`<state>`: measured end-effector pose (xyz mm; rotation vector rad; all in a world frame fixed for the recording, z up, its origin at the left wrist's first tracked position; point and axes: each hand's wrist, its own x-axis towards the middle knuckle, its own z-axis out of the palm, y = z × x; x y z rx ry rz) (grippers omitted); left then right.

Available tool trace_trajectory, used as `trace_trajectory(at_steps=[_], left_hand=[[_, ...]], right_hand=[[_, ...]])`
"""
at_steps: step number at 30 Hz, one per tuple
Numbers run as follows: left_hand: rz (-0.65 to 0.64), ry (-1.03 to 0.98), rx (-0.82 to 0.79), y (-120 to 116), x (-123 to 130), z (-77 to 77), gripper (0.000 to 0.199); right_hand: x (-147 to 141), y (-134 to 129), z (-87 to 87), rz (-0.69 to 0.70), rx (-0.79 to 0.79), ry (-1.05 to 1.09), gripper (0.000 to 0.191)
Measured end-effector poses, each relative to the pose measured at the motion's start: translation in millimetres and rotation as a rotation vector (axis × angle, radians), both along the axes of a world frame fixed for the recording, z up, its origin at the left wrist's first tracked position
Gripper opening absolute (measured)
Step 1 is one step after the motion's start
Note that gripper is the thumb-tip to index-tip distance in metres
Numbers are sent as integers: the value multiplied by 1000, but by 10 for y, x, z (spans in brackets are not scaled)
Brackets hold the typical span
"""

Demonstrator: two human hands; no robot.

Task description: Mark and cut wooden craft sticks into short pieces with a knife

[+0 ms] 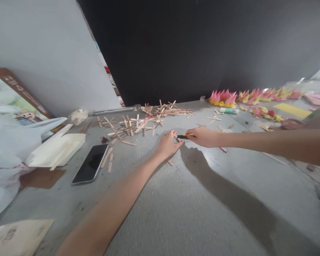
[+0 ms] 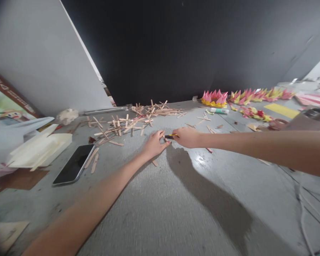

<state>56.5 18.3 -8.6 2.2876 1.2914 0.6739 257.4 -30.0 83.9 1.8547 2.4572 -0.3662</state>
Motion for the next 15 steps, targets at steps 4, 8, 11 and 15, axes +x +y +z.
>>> trace_trajectory(at_steps=[4,8,11,15], left_hand=[[-6,-8,11,9,1,-17,54],[-21,-21,-1,6,-3,-11,54],[-28,-28,-8,2,-6,3,54],[-26,-26,-16,3,0,9,53]], right_hand=[[-8,5,-9,-3,2,-28,37],[5,21,-41,12,15,-27,37],[8,33,-49,14,24,-33,37],[-24,23,-42,6,3,-44,39]])
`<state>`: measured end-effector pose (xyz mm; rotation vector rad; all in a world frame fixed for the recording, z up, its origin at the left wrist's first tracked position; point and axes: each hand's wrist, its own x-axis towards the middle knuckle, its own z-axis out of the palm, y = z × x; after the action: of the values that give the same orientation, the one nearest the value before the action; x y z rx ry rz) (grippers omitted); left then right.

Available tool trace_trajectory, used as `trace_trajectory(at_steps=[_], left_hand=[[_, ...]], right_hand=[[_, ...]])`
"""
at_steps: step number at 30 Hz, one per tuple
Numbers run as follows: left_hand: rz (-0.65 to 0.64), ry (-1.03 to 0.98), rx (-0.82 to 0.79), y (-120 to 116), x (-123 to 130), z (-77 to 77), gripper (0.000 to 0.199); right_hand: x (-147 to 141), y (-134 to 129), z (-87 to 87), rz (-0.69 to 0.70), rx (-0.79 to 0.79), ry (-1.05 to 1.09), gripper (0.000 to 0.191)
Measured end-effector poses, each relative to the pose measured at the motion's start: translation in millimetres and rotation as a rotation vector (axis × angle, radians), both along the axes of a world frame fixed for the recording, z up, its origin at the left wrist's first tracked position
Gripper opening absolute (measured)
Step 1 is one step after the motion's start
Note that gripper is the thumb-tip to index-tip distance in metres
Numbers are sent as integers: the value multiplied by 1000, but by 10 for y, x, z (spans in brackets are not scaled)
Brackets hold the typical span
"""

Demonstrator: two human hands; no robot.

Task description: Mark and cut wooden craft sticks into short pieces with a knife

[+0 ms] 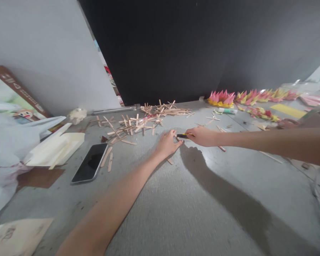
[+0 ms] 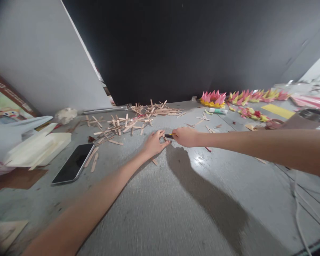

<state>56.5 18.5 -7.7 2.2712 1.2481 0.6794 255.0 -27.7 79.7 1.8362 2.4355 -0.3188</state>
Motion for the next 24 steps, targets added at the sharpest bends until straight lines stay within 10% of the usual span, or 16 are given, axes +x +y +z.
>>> trace_trajectory(at_steps=[16,24], left_hand=[[-10,-110,-37,66,-21,-54,52],[348,-634,-203,321,-122,-149,50]], right_hand=[[-393,117,402,73,-45,-174,40],[-572,337,586,139,-144,-260,28]])
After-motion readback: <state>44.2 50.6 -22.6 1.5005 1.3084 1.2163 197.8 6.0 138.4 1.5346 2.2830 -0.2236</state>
